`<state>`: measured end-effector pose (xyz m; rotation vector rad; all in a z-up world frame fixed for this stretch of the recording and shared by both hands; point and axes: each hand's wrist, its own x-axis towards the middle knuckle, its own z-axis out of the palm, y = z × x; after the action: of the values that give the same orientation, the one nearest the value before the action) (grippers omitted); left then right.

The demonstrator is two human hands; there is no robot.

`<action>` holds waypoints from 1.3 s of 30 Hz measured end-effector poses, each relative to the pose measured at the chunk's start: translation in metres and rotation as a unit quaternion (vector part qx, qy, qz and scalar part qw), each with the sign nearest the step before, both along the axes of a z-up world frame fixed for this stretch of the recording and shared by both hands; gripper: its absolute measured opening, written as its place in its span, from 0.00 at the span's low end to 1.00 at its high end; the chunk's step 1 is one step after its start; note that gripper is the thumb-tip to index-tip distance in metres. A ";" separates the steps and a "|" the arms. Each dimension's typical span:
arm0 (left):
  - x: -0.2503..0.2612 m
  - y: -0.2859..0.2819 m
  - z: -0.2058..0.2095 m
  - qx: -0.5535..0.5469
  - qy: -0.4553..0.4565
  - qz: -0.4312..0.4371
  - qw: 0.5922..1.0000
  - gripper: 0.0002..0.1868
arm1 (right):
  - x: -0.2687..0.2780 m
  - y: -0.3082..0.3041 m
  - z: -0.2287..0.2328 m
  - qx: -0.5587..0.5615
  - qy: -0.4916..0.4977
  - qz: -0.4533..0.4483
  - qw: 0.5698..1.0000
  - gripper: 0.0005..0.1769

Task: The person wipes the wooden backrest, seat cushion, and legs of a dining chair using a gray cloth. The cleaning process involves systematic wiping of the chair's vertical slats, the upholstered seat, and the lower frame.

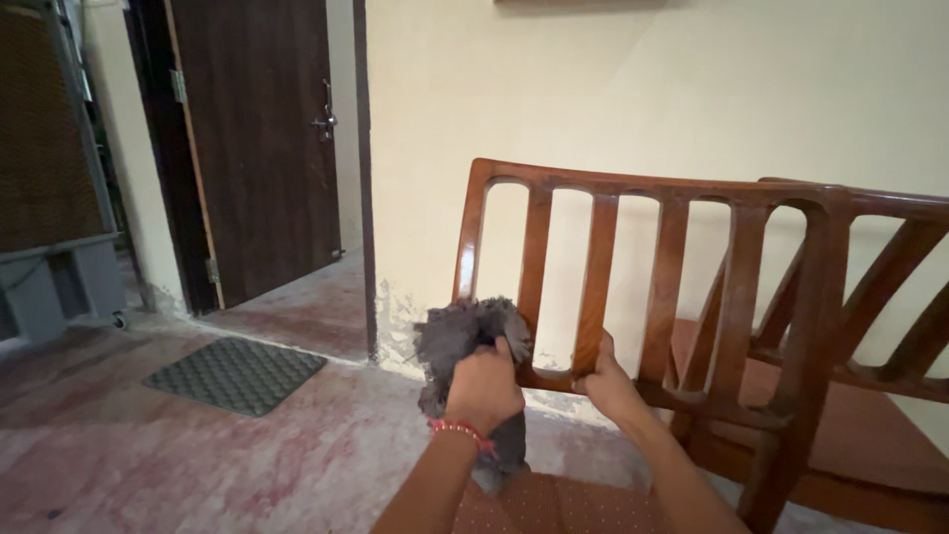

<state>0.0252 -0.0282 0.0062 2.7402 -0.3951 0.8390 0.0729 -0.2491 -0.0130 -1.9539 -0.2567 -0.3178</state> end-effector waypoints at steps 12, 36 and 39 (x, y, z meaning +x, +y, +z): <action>-0.012 0.013 0.030 0.362 0.012 0.011 0.932 0.16 | 0.009 -0.005 -0.010 -0.041 -0.020 -0.030 0.998 0.58; 0.003 0.047 0.026 0.363 -0.061 -0.109 0.923 0.26 | 0.014 -0.003 -0.011 -0.004 -0.003 -0.004 1.000 0.59; 0.003 0.051 0.051 0.387 -0.051 -0.104 0.915 0.20 | 0.015 -0.003 -0.012 0.017 0.000 0.008 1.000 0.58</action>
<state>0.0280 0.0230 0.0572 3.2486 -1.2555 0.9077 0.0881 -0.2526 -0.0249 -1.9169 -0.2660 -0.3092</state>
